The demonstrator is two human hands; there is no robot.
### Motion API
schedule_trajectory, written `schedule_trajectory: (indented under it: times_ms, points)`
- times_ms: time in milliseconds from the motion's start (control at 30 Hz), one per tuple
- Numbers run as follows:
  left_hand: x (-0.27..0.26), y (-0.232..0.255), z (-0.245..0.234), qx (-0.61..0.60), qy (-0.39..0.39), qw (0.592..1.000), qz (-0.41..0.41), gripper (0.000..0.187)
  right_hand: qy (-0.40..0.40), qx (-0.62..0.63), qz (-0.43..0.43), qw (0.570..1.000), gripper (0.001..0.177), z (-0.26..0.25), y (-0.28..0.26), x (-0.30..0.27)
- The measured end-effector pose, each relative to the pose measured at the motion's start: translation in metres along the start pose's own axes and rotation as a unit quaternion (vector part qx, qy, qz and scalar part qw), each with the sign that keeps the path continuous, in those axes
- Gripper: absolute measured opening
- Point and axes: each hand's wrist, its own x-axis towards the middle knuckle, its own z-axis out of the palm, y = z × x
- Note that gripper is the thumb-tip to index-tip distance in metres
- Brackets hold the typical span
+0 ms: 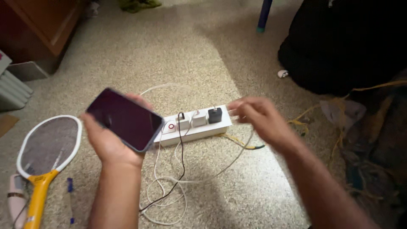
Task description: The person organizes several electronic devices and their charging accessories on the floor. They handle a smartphone, a computer mouse, a yellow electric fly swatter, a pink hair trimmer, multiple charging cables, and power adapters, then plug the adapters into a white power strip.
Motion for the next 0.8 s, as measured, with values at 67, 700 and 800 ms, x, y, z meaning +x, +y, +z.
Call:
schedule_trajectory:
  times_ms: [67, 700, 800]
  points:
    - [-0.009, 0.003, 0.010, 0.095, -0.090, 0.990, -0.048, 0.069, 0.099, -0.251, 0.085, 0.959, 0.038, -0.019, 0.014, 0.009]
    - [-0.046, -0.110, -0.020, 0.175, -0.068, 0.937, -0.296, 0.067, -0.080, 0.217, 0.203, 0.952, 0.033, 0.015, 0.025, 0.005]
    - [-0.044, -0.109, -0.031, 0.159, -0.072, 0.932, -0.317, 0.065, -0.080, 0.211, 0.172, 0.959, 0.032, 0.017, 0.018, 0.006]
